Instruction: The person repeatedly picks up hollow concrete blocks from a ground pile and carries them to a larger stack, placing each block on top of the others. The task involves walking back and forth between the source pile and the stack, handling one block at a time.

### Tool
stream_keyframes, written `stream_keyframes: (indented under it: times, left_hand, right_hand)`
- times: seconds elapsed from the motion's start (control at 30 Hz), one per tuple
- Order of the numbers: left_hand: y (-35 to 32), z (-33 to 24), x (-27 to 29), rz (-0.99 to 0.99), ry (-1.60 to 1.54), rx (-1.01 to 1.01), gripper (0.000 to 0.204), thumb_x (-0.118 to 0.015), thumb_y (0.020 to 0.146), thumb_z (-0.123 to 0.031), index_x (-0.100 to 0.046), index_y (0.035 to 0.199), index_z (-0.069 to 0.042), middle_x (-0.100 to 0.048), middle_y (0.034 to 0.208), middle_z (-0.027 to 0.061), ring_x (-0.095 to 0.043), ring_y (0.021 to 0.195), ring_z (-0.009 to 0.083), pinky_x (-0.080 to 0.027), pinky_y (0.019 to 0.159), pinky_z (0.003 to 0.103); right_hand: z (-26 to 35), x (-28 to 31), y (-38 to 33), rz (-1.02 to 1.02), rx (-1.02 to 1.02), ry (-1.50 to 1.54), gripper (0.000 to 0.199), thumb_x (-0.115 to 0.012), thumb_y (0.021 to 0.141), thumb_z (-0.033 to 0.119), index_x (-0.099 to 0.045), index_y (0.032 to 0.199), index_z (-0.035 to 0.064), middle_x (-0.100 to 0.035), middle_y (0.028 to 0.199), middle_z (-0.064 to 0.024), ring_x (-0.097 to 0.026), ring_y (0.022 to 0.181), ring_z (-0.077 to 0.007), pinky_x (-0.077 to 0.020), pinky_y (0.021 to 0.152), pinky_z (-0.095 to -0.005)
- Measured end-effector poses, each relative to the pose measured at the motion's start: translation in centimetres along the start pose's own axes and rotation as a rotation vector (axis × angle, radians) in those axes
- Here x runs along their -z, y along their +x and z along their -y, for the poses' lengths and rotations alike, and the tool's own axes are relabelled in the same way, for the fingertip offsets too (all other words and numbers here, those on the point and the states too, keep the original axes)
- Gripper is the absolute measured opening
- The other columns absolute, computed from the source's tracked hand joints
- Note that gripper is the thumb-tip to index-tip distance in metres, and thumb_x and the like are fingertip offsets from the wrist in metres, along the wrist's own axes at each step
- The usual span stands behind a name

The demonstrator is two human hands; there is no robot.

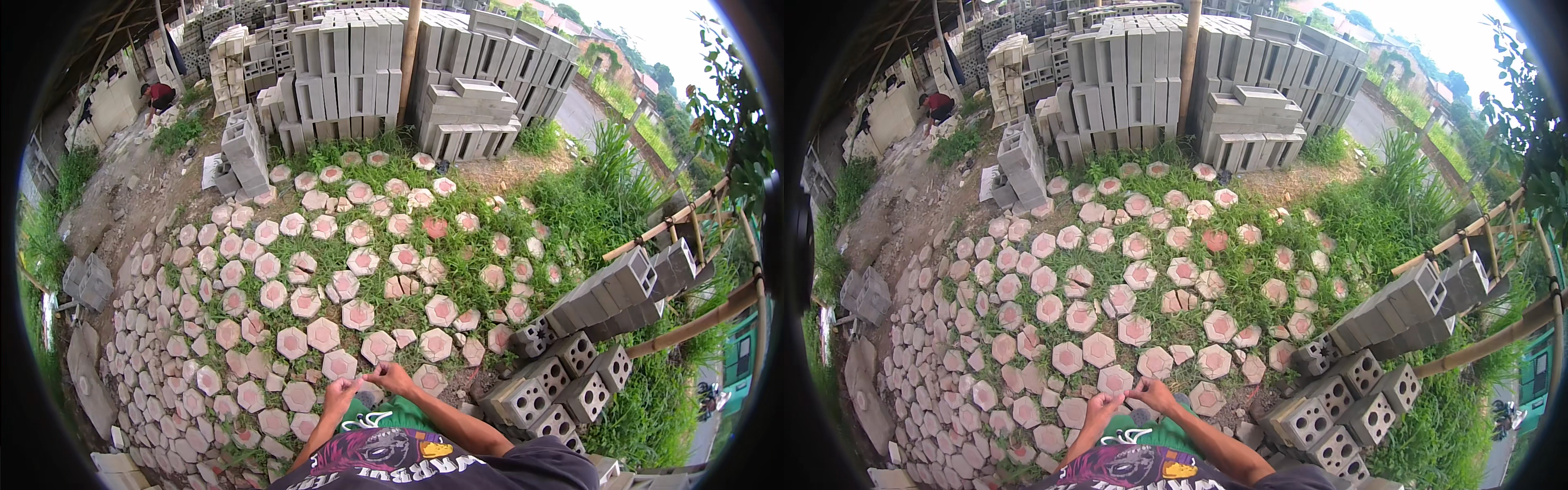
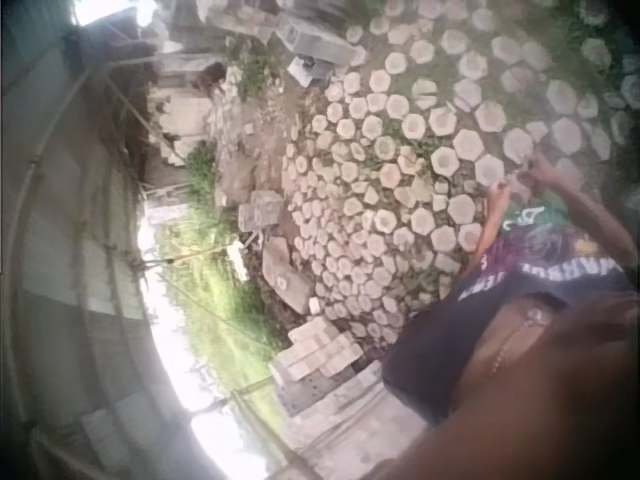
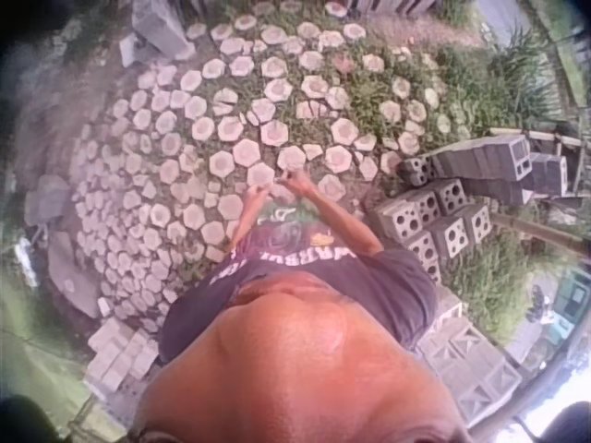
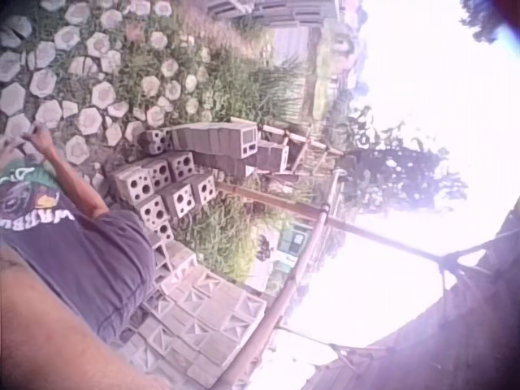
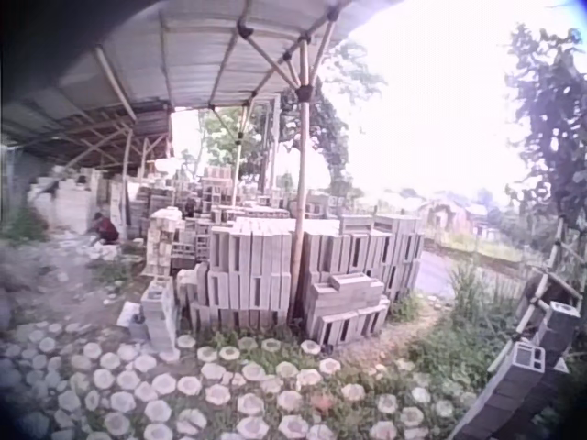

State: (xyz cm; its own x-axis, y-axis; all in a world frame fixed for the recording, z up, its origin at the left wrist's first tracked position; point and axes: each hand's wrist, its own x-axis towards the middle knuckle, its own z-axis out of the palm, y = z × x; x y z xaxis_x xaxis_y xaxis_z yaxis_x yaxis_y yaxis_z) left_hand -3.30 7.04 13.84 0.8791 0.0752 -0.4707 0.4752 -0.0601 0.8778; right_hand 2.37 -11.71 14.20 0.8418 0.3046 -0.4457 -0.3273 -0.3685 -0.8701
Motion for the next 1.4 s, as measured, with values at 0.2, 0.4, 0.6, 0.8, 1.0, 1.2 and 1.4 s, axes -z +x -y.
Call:
stream_keyframes:
  times: [0.2, 0.4, 0.6, 0.8, 1.0, 1.2, 1.4]
  left_hand:
    - [-0.7, -3.9, -1.0, -0.103, -0.119, -0.035, 0.027, -0.064, 0.089, -0.026, -0.064, 0.084, 0.000, -0.062, 0.076, -0.0002, -0.052, 0.068, 0.0050, -0.041, 0.061, 0.021]
    - [-0.4, -5.9, -1.1, -0.129, -0.318, -0.032, 0.023, -0.061, 0.091, -0.021, -0.060, 0.101, -0.001, -0.064, 0.090, 0.0025, -0.059, 0.080, 0.0084, -0.047, 0.071, 0.022]
    - [3.2, -8.4, 1.6, -0.076, -0.408, -0.090, 0.028, -0.060, 0.092, -0.024, -0.060, 0.106, -0.001, -0.064, 0.096, 0.0043, -0.060, 0.087, 0.0093, -0.047, 0.076, 0.022]
    - [11.7, -8.9, 7.9, 0.077, -0.245, -0.177, 0.026, -0.057, 0.093, -0.026, -0.061, 0.104, -0.003, -0.064, 0.094, 0.0004, -0.059, 0.086, 0.0080, -0.046, 0.073, 0.022]
    - [16.2, -12.6, 15.0, 0.117, 0.006, -0.302, 0.019, -0.057, 0.090, -0.017, -0.064, 0.098, -0.001, -0.064, 0.087, 0.0028, -0.058, 0.080, 0.0083, -0.046, 0.073, 0.025]
    - [16.2, -12.1, 19.4, 0.021, -0.148, -0.306, 0.021, -0.061, 0.090, -0.022, -0.064, 0.096, -0.002, -0.062, 0.079, 0.0009, -0.053, 0.072, 0.0070, -0.044, 0.066, 0.024]
    - [16.1, -11.0, 23.4, -0.179, -0.316, -0.178, 0.018, -0.062, 0.090, -0.021, -0.062, 0.091, -0.003, -0.060, 0.078, -0.0026, -0.050, 0.068, 0.0034, -0.042, 0.061, 0.020]
  right_hand:
    - [3.3, 1.9, 1.0, 0.081, 0.114, -0.066, 0.043, -0.070, 0.081, 0.043, -0.057, 0.065, 0.0047, -0.054, 0.060, 0.0004, -0.046, 0.057, -0.0077, -0.0387, 0.052, -0.0273]
    - [5.4, 1.2, 3.0, 0.203, 0.136, -0.039, 0.046, -0.060, 0.089, 0.043, -0.060, 0.069, 0.0017, -0.055, 0.062, 0.0007, -0.046, 0.059, -0.0077, -0.0389, 0.053, -0.0277]
    - [6.3, -0.8, 7.7, 0.270, 0.146, -0.017, 0.043, -0.053, 0.093, 0.040, -0.065, 0.084, -0.0009, -0.064, 0.073, -0.0033, -0.052, 0.066, -0.0084, -0.0444, 0.063, -0.0271]
    - [10.4, -2.6, 15.4, 0.236, 0.240, -0.252, 0.033, -0.059, 0.089, 0.031, -0.066, 0.085, -0.0007, -0.065, 0.070, -0.0064, -0.055, 0.066, -0.0090, -0.0448, 0.062, -0.0281]
    - [16.4, -5.7, 21.1, 0.206, 0.264, -0.367, 0.034, -0.065, 0.083, 0.031, -0.061, 0.091, -0.0017, -0.065, 0.078, -0.0119, -0.060, 0.071, -0.0148, -0.0471, 0.065, -0.0317]
    - [19.2, -8.7, 25.1, 0.420, 0.273, -0.419, 0.028, -0.067, 0.082, 0.023, -0.062, 0.096, -0.0007, -0.066, 0.088, -0.0105, -0.063, 0.080, -0.0171, -0.0502, 0.074, -0.0320]
    - [22.4, -13.6, 29.5, 0.641, 0.268, -0.527, 0.028, -0.070, 0.080, 0.019, -0.062, 0.098, 0.0000, -0.066, 0.092, -0.0112, -0.065, 0.082, -0.0194, -0.0512, 0.074, -0.0319]
